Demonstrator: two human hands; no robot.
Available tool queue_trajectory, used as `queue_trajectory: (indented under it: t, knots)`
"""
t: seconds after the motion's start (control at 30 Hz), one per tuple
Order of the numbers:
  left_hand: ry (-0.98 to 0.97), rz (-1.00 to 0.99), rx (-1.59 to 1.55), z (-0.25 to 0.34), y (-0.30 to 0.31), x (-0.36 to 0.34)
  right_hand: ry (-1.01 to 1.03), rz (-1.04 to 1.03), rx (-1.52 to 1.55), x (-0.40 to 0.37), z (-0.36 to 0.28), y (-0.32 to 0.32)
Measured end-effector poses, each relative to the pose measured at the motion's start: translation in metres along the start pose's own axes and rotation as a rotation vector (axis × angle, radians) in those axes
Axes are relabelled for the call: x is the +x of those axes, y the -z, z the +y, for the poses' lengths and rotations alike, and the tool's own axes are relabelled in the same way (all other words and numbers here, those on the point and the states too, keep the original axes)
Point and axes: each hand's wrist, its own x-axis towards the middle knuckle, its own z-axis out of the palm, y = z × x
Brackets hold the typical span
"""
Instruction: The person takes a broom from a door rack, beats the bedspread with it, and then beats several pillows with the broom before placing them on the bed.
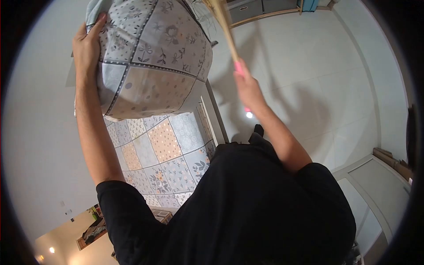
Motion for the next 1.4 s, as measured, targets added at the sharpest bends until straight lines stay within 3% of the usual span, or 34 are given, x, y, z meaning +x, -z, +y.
queue_trajectory:
  t: [0.03, 0.07, 0.13, 0.2, 0.27, 0.37, 0.43, 0.47, 0.53, 0.6, 0.63, 0.7, 0.73, 0.8, 0.83, 0.9, 0.93, 1.0, 1.03, 1.13, 1.17, 1.23, 1.27, 1.33, 1.37, 1.4]
  knots:
    - [0.066, 0.008, -0.036, -0.001, 0.002, 0.0, 0.172, 0.028, 0.057, -0.007, -0.013, -0.014]
    - [0.035, 0.044, -0.008, -0.001, 0.003, 0.002, 0.174, 0.038, 0.058, -0.013, -0.016, -0.029]
    - [0.082, 0.11, -0.134, 0.014, -0.001, 0.003, 0.535, 0.041, -0.112, -0.022, 0.005, -0.056]
    - [0.167, 0.221, -0.391, 0.035, -0.002, 0.006, 0.165, -0.084, -0.335, -0.007, 0.091, -0.07]
    - [0.153, 0.29, -0.441, 0.044, -0.004, 0.01, -0.264, -0.219, -0.259, 0.014, 0.153, -0.047]
    - [0.084, 0.388, -0.486, 0.04, 0.001, 0.024, -0.423, -0.157, -0.202, -0.005, 0.071, -0.002]
    - [0.127, 0.446, -0.542, 0.027, 0.01, 0.034, -0.179, -0.022, -0.046, -0.023, 0.023, -0.015]
    - [0.129, 0.45, -0.554, 0.015, 0.016, 0.04, 0.262, 0.128, -0.026, -0.023, 0.017, -0.036]
    - [0.129, 0.456, -0.598, 0.0, 0.017, 0.043, 0.693, 0.296, -0.009, -0.027, 0.007, -0.062]
    - [0.257, 0.111, -0.962, -0.047, 0.042, 0.073, 0.616, 0.0, -0.238, -0.033, 0.0, -0.068]
    - [0.247, 0.099, -0.972, -0.037, 0.03, 0.069, 0.618, 0.017, -0.243, -0.026, 0.013, -0.065]
    - [0.093, 0.459, -0.697, -0.012, 0.009, 0.048, -0.032, -0.191, -0.336, 0.0, 0.052, -0.053]
    - [0.116, 0.443, -0.691, -0.025, 0.013, 0.053, -0.035, -0.19, -0.331, 0.009, 0.059, -0.04]
    - [0.14, 0.385, -0.786, -0.014, 0.008, 0.046, -0.342, -0.198, -0.192, 0.02, 0.07, -0.019]
    - [0.157, 0.339, -0.89, -0.01, 0.005, 0.044, -0.347, -0.193, -0.191, 0.01, 0.049, -0.016]
    - [0.165, 0.372, -0.896, -0.02, 0.008, 0.05, -0.091, -0.092, 0.016, -0.015, -0.013, -0.016]
    - [0.153, 0.435, -0.813, -0.025, 0.01, 0.052, -0.088, -0.103, 0.013, -0.024, -0.019, -0.034]
    - [0.145, 0.44, -0.82, -0.029, 0.015, 0.05, 0.625, 0.173, 0.097, -0.037, -0.03, -0.066]
    - [0.136, 0.437, -0.812, -0.033, 0.015, 0.052, 0.629, 0.175, 0.109, -0.036, -0.011, -0.073]
    - [0.36, 0.506, -0.923, -0.055, 0.011, 0.067, 0.01, -0.218, -0.146, -0.014, 0.07, -0.066]
    - [0.36, 0.56, -0.867, -0.12, 0.021, 0.095, -0.218, -0.288, -0.258, -0.003, 0.087, -0.049]
    - [0.274, 0.586, -0.801, -0.1, 0.005, 0.072, -0.66, -0.367, -0.124, 0.01, 0.117, -0.014]
    - [0.249, 0.591, -0.778, -0.094, 0.0, 0.063, -0.519, -0.267, -0.187, 0.004, 0.167, -0.005]
    - [0.217, 0.39, -0.448, -0.103, 0.004, 0.065, -0.179, -0.014, -0.373, 0.002, 0.271, 0.014]
    - [0.229, 0.404, -0.444, -0.106, 0.012, 0.062, 0.013, 0.132, -0.488, -0.007, 0.295, 0.019]
    - [0.218, 0.35, -0.119, -0.116, 0.023, 0.058, 0.007, 0.106, -0.498, -0.017, 0.273, 0.026]
